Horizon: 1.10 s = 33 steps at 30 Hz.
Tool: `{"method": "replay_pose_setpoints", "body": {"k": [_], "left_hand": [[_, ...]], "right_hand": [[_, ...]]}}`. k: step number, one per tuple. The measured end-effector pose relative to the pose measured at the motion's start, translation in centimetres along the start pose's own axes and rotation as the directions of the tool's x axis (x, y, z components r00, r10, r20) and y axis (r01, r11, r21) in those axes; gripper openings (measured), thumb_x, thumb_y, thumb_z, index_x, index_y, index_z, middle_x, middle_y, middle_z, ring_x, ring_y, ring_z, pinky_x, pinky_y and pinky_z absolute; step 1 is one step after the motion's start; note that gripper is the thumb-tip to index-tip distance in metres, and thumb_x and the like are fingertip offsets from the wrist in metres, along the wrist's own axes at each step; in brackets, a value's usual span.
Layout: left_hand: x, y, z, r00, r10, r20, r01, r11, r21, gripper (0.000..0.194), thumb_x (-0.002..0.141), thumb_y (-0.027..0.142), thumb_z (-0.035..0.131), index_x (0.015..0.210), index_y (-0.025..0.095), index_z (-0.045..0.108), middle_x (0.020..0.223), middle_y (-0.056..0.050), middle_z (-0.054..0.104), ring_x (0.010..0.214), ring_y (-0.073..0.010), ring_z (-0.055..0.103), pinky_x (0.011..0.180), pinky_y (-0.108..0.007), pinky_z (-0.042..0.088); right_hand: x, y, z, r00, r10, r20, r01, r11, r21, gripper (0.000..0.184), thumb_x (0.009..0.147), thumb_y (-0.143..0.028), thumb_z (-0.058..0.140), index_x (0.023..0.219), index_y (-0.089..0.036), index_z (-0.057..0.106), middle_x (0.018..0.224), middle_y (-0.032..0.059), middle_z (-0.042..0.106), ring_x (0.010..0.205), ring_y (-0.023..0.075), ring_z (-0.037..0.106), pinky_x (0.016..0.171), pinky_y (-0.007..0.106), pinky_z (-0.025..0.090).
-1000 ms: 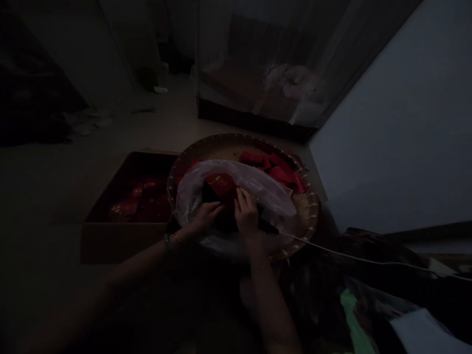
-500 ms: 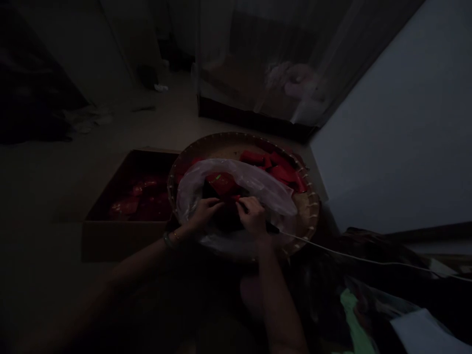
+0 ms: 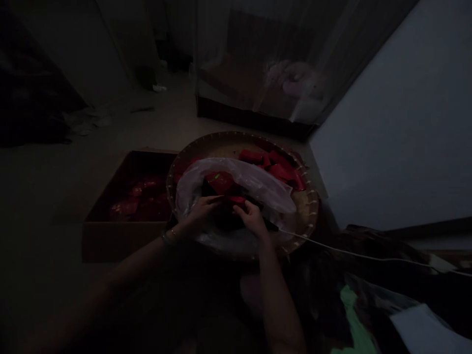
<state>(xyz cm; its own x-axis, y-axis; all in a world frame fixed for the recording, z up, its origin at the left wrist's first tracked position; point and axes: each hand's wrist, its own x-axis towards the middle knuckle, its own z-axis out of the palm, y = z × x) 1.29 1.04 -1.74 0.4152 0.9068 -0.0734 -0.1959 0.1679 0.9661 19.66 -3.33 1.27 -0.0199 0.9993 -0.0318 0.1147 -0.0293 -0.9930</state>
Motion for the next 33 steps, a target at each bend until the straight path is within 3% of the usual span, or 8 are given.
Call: {"method": "replay_pose_setpoints", "body": {"k": [6, 10, 12, 15, 20, 23, 28, 33], "left_hand": [[-0.2, 0.1, -0.8, 0.994, 0.107, 0.016, -0.106, 0.921, 0.375, 0.038, 0.084, 0.032, 0.054, 0.117, 0.015, 0.06, 0.107, -0.009, 0.068, 0.096, -0.0221, 0.064, 0.082, -0.035, 0.051], [-1.2, 1.3, -0.2, 0.869, 0.485, 0.103, -0.371, 0.499, 0.783, 0.068, 0.074, 0.031, 0.068, 0.136, 0.017, 0.042, 0.137, -0.013, 0.048, 0.13, -0.0287, 0.038, 0.104, -0.046, 0.034], [-1.7, 1.8, 0.4, 0.855, 0.457, 0.246, -0.409, 0.302, 0.861, 0.071, 0.072, 0.03, 0.07, 0.136, 0.019, 0.041, 0.14, -0.012, 0.045, 0.132, -0.0309, 0.032, 0.106, -0.048, 0.029], [-1.8, 2.0, 1.2, 0.881, 0.386, 0.275, -0.366, 0.185, 0.912, 0.056, 0.077, 0.025, 0.065, 0.13, 0.02, 0.049, 0.131, -0.012, 0.054, 0.124, -0.0326, 0.039, 0.099, -0.049, 0.034], [-0.9, 0.9, 0.7, 0.888, 0.393, 0.238, -0.354, 0.256, 0.9, 0.054, 0.071, 0.017, 0.066, 0.124, 0.018, 0.053, 0.119, -0.009, 0.061, 0.105, -0.027, 0.049, 0.091, -0.042, 0.042], [-0.5, 0.4, -0.1, 0.898, 0.409, 0.161, -0.313, 0.339, 0.887, 0.057, 0.067, 0.018, 0.069, 0.121, 0.017, 0.053, 0.111, -0.008, 0.063, 0.101, -0.0253, 0.05, 0.087, -0.038, 0.045], [-0.3, 0.2, -0.6, 0.889, 0.459, -0.008, -0.221, 0.443, 0.869, 0.059, 0.064, 0.021, 0.072, 0.121, 0.016, 0.054, 0.103, -0.009, 0.062, 0.098, -0.0239, 0.052, 0.083, -0.036, 0.047], [-0.2, 0.0, -1.0, 0.874, 0.479, -0.083, -0.204, 0.515, 0.832, 0.059, 0.064, 0.022, 0.072, 0.12, 0.018, 0.055, 0.103, -0.008, 0.061, 0.097, -0.0225, 0.054, 0.085, -0.035, 0.047]], "right_hand": [[0.4, 0.6, -0.5, 0.996, 0.063, -0.055, -0.066, 0.997, -0.05, 0.057, 0.072, -0.066, 0.055, 0.096, -0.016, 0.068, 0.081, 0.0046, 0.071, 0.073, 0.0208, 0.063, 0.066, 0.034, 0.053], [0.6, 0.8, -0.5, 0.998, 0.052, -0.022, -0.055, 0.988, -0.148, 0.059, 0.076, -0.068, 0.048, 0.093, -0.015, 0.07, 0.083, 0.0047, 0.071, 0.08, 0.0222, 0.064, 0.079, 0.037, 0.051], [0.7, 0.8, -0.1, 0.997, 0.068, 0.048, -0.059, 0.985, -0.163, 0.06, 0.079, -0.067, 0.044, 0.096, -0.016, 0.07, 0.088, 0.0045, 0.071, 0.085, 0.0226, 0.064, 0.083, 0.038, 0.05], [0.6, 0.4, 0.6, 0.995, 0.06, 0.078, -0.045, 0.982, -0.186, 0.06, 0.081, -0.067, 0.041, 0.099, -0.017, 0.069, 0.094, 0.0052, 0.071, 0.095, 0.0245, 0.062, 0.089, 0.04, 0.047], [-0.2, -0.3, 0.4, 0.998, -0.003, 0.07, 0.008, 0.997, -0.074, 0.056, 0.082, -0.064, 0.044, 0.109, -0.019, 0.065, 0.104, 0.0064, 0.07, 0.103, 0.023, 0.062, 0.093, 0.039, 0.046], [-0.7, 0.6, -0.6, 0.997, -0.014, -0.076, 0.013, 1.0, -0.02, 0.054, 0.086, -0.06, 0.036, 0.105, -0.018, 0.065, 0.101, 0.0085, 0.071, 0.096, 0.0222, 0.065, 0.082, 0.036, 0.051], [-1.2, 3.3, -1.2, 0.999, 0.041, -0.013, -0.041, 0.826, -0.562, 0.037, 0.084, -0.039, 0.043, 0.069, -0.018, 0.069, 0.068, 0.0062, 0.071, 0.068, 0.0223, 0.066, 0.066, 0.033, 0.051], [-0.3, 4.9, -0.7, 0.99, -0.126, 0.06, 0.128, 0.648, -0.751, 0.034, 0.078, -0.01, 0.046, 0.104, -0.02, 0.066, 0.105, 0.0094, 0.07, 0.098, 0.0223, 0.064, 0.088, 0.036, 0.048]]}}
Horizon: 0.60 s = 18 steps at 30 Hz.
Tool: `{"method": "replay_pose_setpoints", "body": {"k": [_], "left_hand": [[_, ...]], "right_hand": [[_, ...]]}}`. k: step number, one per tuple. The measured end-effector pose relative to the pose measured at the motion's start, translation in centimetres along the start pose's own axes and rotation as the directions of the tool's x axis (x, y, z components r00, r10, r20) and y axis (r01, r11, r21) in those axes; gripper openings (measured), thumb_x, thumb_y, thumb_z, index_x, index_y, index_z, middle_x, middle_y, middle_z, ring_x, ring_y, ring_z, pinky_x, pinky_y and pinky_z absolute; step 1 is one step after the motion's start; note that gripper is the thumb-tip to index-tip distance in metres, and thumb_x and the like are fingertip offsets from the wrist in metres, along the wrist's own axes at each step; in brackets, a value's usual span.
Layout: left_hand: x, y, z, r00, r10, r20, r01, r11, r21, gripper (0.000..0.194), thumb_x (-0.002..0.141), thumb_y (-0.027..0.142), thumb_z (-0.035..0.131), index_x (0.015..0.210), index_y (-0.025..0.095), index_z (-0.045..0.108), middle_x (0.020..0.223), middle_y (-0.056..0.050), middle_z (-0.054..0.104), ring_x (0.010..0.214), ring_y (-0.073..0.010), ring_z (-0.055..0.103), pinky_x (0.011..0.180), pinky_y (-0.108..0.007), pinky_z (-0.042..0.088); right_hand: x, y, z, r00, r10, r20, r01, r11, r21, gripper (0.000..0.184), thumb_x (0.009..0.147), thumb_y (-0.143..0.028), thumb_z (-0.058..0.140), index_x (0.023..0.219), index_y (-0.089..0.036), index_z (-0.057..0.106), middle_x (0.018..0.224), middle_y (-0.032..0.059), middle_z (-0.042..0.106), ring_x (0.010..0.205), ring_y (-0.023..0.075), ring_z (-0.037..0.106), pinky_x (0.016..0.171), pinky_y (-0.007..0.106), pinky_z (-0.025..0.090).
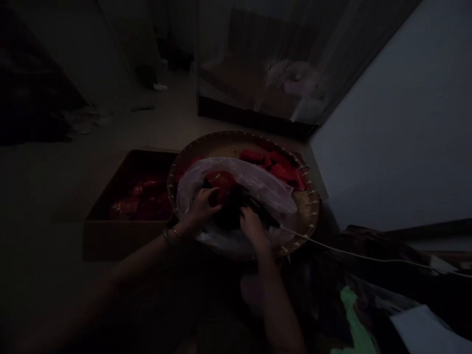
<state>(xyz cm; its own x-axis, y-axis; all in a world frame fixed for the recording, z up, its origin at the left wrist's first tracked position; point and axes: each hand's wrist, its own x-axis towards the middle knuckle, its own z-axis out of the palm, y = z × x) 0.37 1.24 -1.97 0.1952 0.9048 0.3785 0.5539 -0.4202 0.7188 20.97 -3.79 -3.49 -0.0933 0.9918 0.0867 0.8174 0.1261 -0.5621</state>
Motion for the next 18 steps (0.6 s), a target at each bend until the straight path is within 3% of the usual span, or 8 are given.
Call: {"method": "replay_pose_setpoints", "body": {"k": [3, 7, 11, 18], "left_hand": [[0.0, -0.3, 0.0, 1.0, -0.021, -0.008, 0.021, 1.0, -0.018, 0.059, 0.064, 0.021, 0.073, 0.12, 0.017, 0.055, 0.104, -0.008, 0.061, 0.098, -0.0228, 0.054, 0.086, -0.036, 0.047], [0.0, -0.3, 0.0, 0.999, -0.039, -0.025, 0.038, 0.998, -0.04, 0.057, 0.064, 0.022, 0.073, 0.119, 0.017, 0.056, 0.105, -0.009, 0.06, 0.098, -0.0225, 0.055, 0.086, -0.036, 0.047], [-0.1, -0.1, -0.1, 0.998, -0.053, -0.023, 0.052, 0.998, -0.047, 0.058, 0.063, 0.022, 0.074, 0.118, 0.017, 0.056, 0.105, -0.009, 0.06, 0.096, -0.0221, 0.057, 0.086, -0.036, 0.048], [0.0, -0.3, -0.2, 0.999, 0.04, -0.015, -0.04, 0.997, -0.062, 0.057, 0.063, 0.019, 0.072, 0.117, 0.015, 0.055, 0.112, -0.01, 0.061, 0.103, -0.0246, 0.055, 0.091, -0.039, 0.045]], "right_hand": [[1.3, 0.2, 0.7, 0.998, -0.054, 0.021, 0.055, 0.997, -0.054, 0.048, 0.073, -0.005, 0.05, 0.12, -0.016, 0.057, 0.122, 0.013, 0.06, 0.114, 0.0223, 0.056, 0.099, 0.039, 0.041], [3.2, -0.5, 1.4, 0.982, -0.068, 0.174, 0.099, 0.979, -0.177, 0.063, 0.067, -0.005, 0.059, 0.129, -0.012, 0.046, 0.134, 0.0186, 0.048, 0.123, 0.0269, 0.045, 0.101, 0.041, 0.037], [4.2, -1.5, 1.7, 0.955, -0.081, 0.286, 0.148, 0.965, -0.219, 0.054, 0.069, -0.002, 0.056, 0.121, -0.015, 0.052, 0.12, 0.014, 0.056, 0.113, 0.024, 0.049, 0.097, 0.037, 0.037], [4.1, -1.7, 1.1, 0.95, -0.116, 0.289, 0.171, 0.97, -0.174, 0.053, 0.066, -0.003, 0.057, 0.117, -0.017, 0.054, 0.113, 0.0099, 0.055, 0.104, 0.0215, 0.05, 0.091, 0.033, 0.039]]}}
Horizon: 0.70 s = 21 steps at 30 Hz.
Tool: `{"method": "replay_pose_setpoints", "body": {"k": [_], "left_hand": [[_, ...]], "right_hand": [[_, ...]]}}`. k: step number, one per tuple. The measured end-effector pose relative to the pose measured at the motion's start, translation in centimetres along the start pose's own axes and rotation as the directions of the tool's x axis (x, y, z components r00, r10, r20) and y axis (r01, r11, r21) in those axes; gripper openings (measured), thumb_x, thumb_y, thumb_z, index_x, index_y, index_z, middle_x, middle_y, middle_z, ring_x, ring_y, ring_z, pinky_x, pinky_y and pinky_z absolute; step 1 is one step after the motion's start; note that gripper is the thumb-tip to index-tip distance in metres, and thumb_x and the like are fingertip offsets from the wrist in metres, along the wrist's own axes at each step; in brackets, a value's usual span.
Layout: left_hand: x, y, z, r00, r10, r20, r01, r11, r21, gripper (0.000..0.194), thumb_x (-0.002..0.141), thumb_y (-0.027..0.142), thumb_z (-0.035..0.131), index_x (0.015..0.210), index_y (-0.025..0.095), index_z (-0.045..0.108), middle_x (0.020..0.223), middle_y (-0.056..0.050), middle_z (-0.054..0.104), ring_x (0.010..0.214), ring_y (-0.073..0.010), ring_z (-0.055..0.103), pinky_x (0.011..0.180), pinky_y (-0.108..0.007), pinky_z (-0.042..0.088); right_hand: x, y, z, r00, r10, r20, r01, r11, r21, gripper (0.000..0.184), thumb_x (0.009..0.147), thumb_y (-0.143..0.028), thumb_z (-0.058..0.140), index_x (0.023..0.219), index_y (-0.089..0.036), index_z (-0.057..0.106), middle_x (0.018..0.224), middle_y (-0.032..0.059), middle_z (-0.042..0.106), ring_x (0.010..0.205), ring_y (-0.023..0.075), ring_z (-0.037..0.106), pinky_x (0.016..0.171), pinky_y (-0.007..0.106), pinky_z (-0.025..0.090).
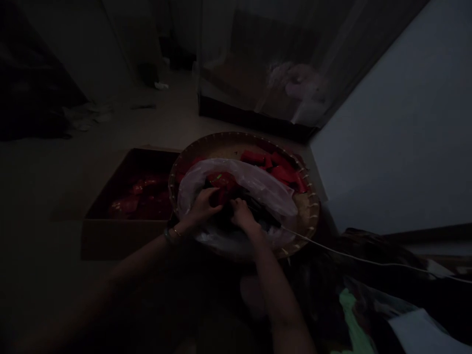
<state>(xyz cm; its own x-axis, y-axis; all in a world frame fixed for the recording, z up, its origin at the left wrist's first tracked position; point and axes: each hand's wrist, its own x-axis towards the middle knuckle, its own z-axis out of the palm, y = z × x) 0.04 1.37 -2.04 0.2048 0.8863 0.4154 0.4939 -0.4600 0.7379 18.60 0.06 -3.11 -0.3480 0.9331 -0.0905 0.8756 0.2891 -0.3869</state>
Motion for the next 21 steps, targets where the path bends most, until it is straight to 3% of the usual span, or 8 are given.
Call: {"method": "replay_pose_setpoints", "body": {"k": [11, 16, 19, 21], "left_hand": [[0.0, 0.1, -0.1, 1.0, -0.003, 0.012, 0.003, 1.0, -0.021, 0.056, 0.063, 0.018, 0.072, 0.116, 0.015, 0.055, 0.112, -0.01, 0.058, 0.104, -0.024, 0.055, 0.092, -0.039, 0.045], [0.0, -0.1, -0.1, 1.0, -0.003, 0.018, 0.004, 0.999, -0.035, 0.056, 0.064, 0.019, 0.072, 0.117, 0.016, 0.054, 0.112, -0.01, 0.058, 0.104, -0.0237, 0.055, 0.091, -0.039, 0.046], [0.0, -0.1, 0.0, 1.0, -0.01, 0.013, 0.011, 0.999, -0.035, 0.055, 0.065, 0.019, 0.071, 0.117, 0.017, 0.054, 0.112, -0.009, 0.058, 0.104, -0.0239, 0.055, 0.091, -0.039, 0.046], [0.1, 0.0, 0.0, 1.0, -0.009, 0.012, 0.009, 0.999, -0.031, 0.055, 0.065, 0.02, 0.071, 0.117, 0.017, 0.054, 0.112, -0.009, 0.058, 0.104, -0.0241, 0.055, 0.091, -0.04, 0.046]], "right_hand": [[0.5, -0.6, -0.5, 0.998, -0.054, -0.016, 0.056, 0.963, 0.262, 0.044, 0.059, 0.003, 0.055, 0.096, -0.018, 0.066, 0.096, 0.0066, 0.065, 0.091, 0.0209, 0.059, 0.082, 0.03, 0.045], [0.4, -0.2, -1.1, 0.993, 0.037, -0.11, 0.006, 0.931, 0.365, 0.028, 0.065, -0.007, 0.06, 0.089, -0.018, 0.067, 0.091, 0.0065, 0.067, 0.086, 0.0217, 0.062, 0.079, 0.033, 0.046], [0.1, 0.4, -1.4, 0.965, 0.176, -0.196, -0.033, 0.819, 0.574, 0.023, 0.065, -0.018, 0.066, 0.087, -0.019, 0.066, 0.089, 0.0041, 0.068, 0.086, 0.0212, 0.062, 0.083, 0.036, 0.046], [-0.4, 0.6, -1.5, 0.934, 0.299, -0.197, -0.049, 0.651, 0.757, 0.026, 0.064, -0.023, 0.07, 0.09, -0.02, 0.066, 0.089, 0.0021, 0.068, 0.087, 0.02, 0.062, 0.085, 0.036, 0.046]]}}
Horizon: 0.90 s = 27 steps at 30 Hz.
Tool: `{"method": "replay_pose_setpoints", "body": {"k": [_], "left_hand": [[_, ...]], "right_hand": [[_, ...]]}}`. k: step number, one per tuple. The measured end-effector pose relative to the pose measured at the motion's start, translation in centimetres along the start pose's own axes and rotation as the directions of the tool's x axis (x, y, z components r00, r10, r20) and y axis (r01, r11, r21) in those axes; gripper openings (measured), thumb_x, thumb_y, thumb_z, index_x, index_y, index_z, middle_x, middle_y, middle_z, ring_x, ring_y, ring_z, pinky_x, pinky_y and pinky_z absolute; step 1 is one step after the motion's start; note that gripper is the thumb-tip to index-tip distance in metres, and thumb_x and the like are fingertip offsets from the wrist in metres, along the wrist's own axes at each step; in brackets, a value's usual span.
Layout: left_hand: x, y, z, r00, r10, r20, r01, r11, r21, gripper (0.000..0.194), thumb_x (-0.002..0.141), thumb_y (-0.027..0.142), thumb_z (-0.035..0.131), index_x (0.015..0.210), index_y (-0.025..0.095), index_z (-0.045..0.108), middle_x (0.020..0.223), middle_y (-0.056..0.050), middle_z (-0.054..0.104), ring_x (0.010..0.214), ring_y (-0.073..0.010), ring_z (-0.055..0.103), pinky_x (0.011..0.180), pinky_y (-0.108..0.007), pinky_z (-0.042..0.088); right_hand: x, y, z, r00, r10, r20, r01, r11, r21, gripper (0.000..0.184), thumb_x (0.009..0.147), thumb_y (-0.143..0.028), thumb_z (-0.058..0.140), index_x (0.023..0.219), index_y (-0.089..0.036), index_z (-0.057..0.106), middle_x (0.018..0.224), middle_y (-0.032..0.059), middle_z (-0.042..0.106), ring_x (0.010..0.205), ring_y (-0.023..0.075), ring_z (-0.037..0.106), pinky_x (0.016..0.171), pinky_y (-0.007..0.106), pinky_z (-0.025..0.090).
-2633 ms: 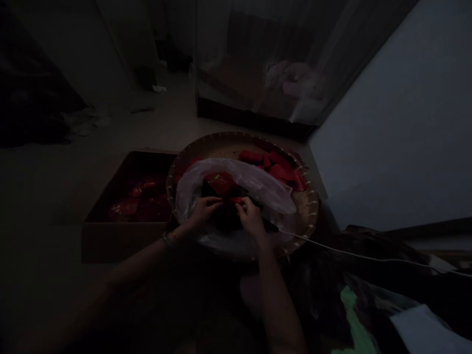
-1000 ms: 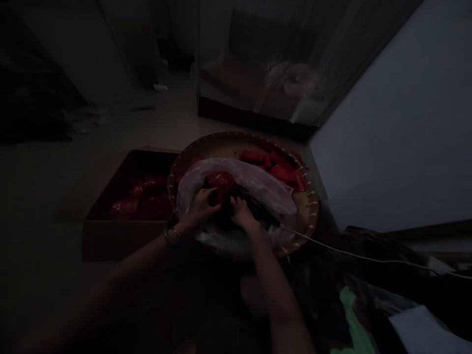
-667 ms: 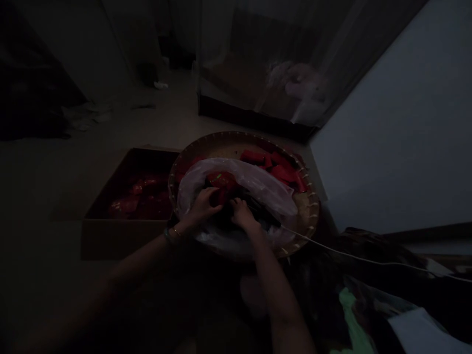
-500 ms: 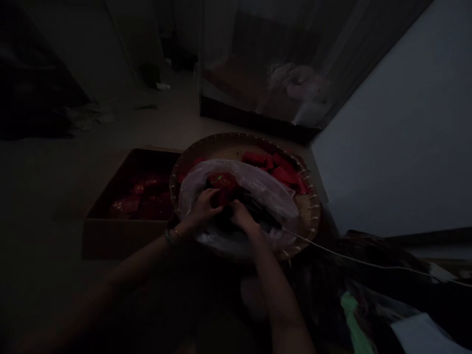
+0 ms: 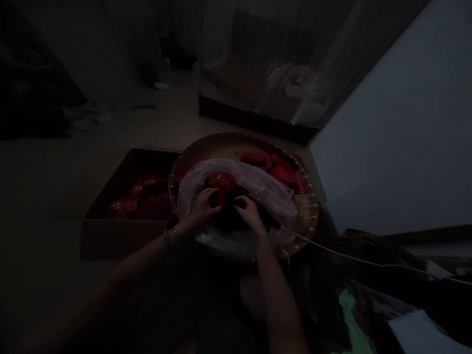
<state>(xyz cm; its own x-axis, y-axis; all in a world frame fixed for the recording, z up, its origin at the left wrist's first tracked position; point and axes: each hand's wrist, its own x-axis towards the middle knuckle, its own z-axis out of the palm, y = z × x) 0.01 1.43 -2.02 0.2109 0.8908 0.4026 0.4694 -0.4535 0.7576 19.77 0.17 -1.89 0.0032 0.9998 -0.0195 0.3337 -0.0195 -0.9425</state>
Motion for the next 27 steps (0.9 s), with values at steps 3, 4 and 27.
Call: {"method": "replay_pose_setpoints", "body": {"k": [3, 4, 27], "left_hand": [[0.0, 0.2, -0.1, 1.0, 0.011, 0.005, -0.011, 1.0, 0.002, 0.055, 0.065, 0.02, 0.071, 0.117, 0.017, 0.055, 0.112, -0.01, 0.058, 0.104, -0.0242, 0.055, 0.091, -0.04, 0.046], [0.0, 0.3, -0.1, 1.0, 0.014, 0.01, -0.014, 1.0, 0.001, 0.055, 0.065, 0.02, 0.071, 0.117, 0.016, 0.055, 0.112, -0.01, 0.058, 0.104, -0.0241, 0.055, 0.091, -0.039, 0.046], [-0.2, 0.2, 0.2, 0.994, 0.037, 0.105, -0.043, 0.998, 0.051, 0.057, 0.064, 0.02, 0.072, 0.118, 0.017, 0.056, 0.114, -0.01, 0.058, 0.105, -0.0245, 0.054, 0.091, -0.039, 0.045]], "right_hand": [[-0.9, 0.1, -0.2, 0.984, 0.18, -0.001, -0.161, 0.88, 0.447, 0.034, 0.065, -0.028, 0.071, 0.098, -0.023, 0.065, 0.094, -0.0001, 0.069, 0.088, 0.0181, 0.063, 0.085, 0.034, 0.048], [-1.2, 0.2, -0.2, 0.974, 0.224, 0.039, -0.205, 0.79, 0.577, 0.033, 0.067, -0.028, 0.07, 0.099, -0.024, 0.064, 0.095, -0.0004, 0.07, 0.089, 0.0179, 0.064, 0.084, 0.034, 0.049], [-3.2, -2.0, -0.7, 0.976, 0.212, 0.059, -0.161, 0.505, 0.848, 0.034, 0.066, -0.009, 0.061, 0.098, -0.022, 0.062, 0.095, 0.0003, 0.072, 0.093, 0.0147, 0.066, 0.092, 0.031, 0.049]]}}
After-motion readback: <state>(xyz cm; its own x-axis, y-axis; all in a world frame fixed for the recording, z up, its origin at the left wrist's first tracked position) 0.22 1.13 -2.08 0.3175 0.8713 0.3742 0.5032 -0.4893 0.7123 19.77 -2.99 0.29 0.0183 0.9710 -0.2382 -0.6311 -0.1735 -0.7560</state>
